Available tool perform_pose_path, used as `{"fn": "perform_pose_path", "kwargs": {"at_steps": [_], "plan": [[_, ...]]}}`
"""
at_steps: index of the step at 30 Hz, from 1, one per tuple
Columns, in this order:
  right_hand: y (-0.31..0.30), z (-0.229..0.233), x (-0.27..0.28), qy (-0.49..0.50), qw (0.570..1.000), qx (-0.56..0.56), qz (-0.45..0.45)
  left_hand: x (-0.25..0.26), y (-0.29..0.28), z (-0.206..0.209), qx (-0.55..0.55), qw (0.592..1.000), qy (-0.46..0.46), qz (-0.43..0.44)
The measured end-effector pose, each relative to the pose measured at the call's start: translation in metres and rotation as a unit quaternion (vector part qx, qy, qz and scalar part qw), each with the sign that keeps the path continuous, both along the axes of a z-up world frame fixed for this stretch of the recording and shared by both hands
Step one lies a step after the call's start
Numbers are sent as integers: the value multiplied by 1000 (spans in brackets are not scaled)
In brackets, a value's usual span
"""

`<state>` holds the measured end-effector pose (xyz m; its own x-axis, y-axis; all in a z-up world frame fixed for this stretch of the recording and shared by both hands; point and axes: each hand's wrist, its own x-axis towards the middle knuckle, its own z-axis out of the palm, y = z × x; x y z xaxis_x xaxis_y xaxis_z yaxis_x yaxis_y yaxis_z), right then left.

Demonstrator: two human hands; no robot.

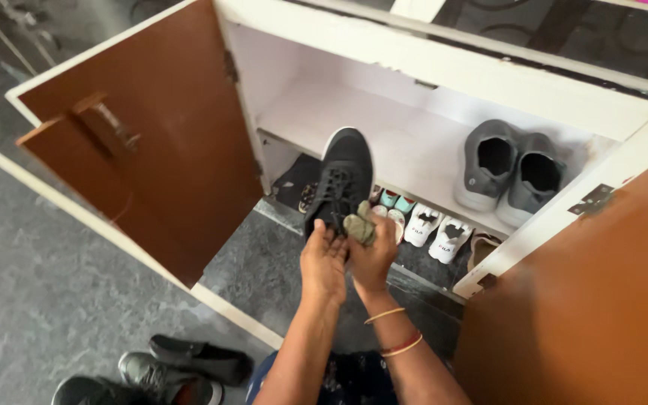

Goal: The person wipes several pairs of shoes with a cloth, including children's shoes, sneakers, and formal shoes, then places them into a white shoe cabinet.

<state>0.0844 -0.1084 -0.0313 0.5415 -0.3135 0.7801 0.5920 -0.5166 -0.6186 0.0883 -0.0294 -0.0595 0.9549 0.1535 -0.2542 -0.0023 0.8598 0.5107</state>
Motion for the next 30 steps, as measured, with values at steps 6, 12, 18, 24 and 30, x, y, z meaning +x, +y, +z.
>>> {"fn": "perform_pose_path", "kwargs": {"at_steps": [6,12,18,24,30], "plan": [[1,4,2,-13,994,-83,65,27,24,6,-19,999,-35,19],[-3,-11,22,107,966,-134,193,40,52,-5,-148,986,-44,-66],[-45,-20,53,216,952,156,152,49,56,-16,165,984,-45,54],[-48,-10,61,106,986,75,102,40,28,-34,259,956,-69,-117],[-21,-10,37,153,961,-193,123,42,20,-39,53,973,-91,-207]]}}
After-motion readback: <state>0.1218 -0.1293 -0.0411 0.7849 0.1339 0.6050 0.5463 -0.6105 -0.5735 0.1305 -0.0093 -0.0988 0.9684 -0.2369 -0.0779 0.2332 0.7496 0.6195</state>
